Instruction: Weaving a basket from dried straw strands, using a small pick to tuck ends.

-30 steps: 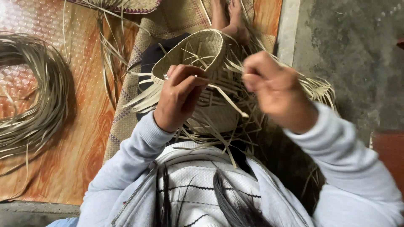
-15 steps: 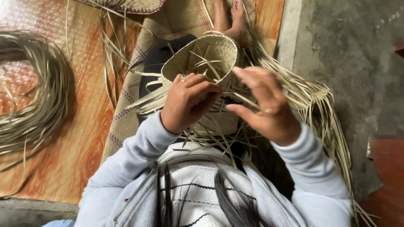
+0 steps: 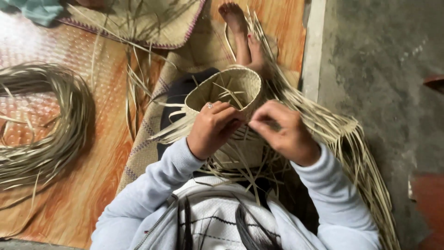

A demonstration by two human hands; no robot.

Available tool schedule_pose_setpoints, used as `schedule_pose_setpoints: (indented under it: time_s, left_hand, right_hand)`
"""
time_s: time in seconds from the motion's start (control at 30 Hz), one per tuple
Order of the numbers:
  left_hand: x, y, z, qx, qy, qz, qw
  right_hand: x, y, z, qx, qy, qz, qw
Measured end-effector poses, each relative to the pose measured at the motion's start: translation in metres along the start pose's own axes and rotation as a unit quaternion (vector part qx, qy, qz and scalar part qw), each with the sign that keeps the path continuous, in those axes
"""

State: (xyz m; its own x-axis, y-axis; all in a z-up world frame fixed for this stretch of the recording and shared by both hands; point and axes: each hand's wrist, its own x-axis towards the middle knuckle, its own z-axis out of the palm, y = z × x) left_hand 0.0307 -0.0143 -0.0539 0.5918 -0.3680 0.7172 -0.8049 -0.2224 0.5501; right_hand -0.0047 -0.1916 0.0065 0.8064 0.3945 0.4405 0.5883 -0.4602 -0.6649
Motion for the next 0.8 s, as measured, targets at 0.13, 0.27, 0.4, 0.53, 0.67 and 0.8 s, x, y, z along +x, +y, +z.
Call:
schedule_pose_setpoints:
  time_s: [0.13,0.27,0.4,0.53,0.67,0.8]
  left_hand:
    - [0.014,0.016,-0.007,0.025,-0.032,-0.019,0.999]
    - [0.021,0.022,-0.001,0.142,-0.043,-0.035,0.988]
    - [0.023,0.022,0.005,0.188,-0.028,-0.030,0.981]
    - [0.022,0.018,0.010,0.186,-0.025,-0.028,0.982]
    - [0.021,0.009,0.012,0.150,-0.026,-0.020,0.988]
    - [0.022,0.015,0.001,0.114,-0.055,-0.018,0.992]
  right_hand:
    - [-0.001,-0.025,-0.011,-0.403,0.187,-0.173,0.879]
    - [0.000,-0.034,0.005,-0.628,0.131,-0.220,0.735]
    - [0.004,-0.018,0.010,-0.624,0.107,-0.194,0.749]
    - [0.003,-0.005,0.010,-0.611,0.103,-0.163,0.768]
    - [0.007,0.013,-0.008,-0.583,0.096,-0.113,0.799]
    - [0.005,0.025,-0.037,-0.583,0.125,-0.069,0.800]
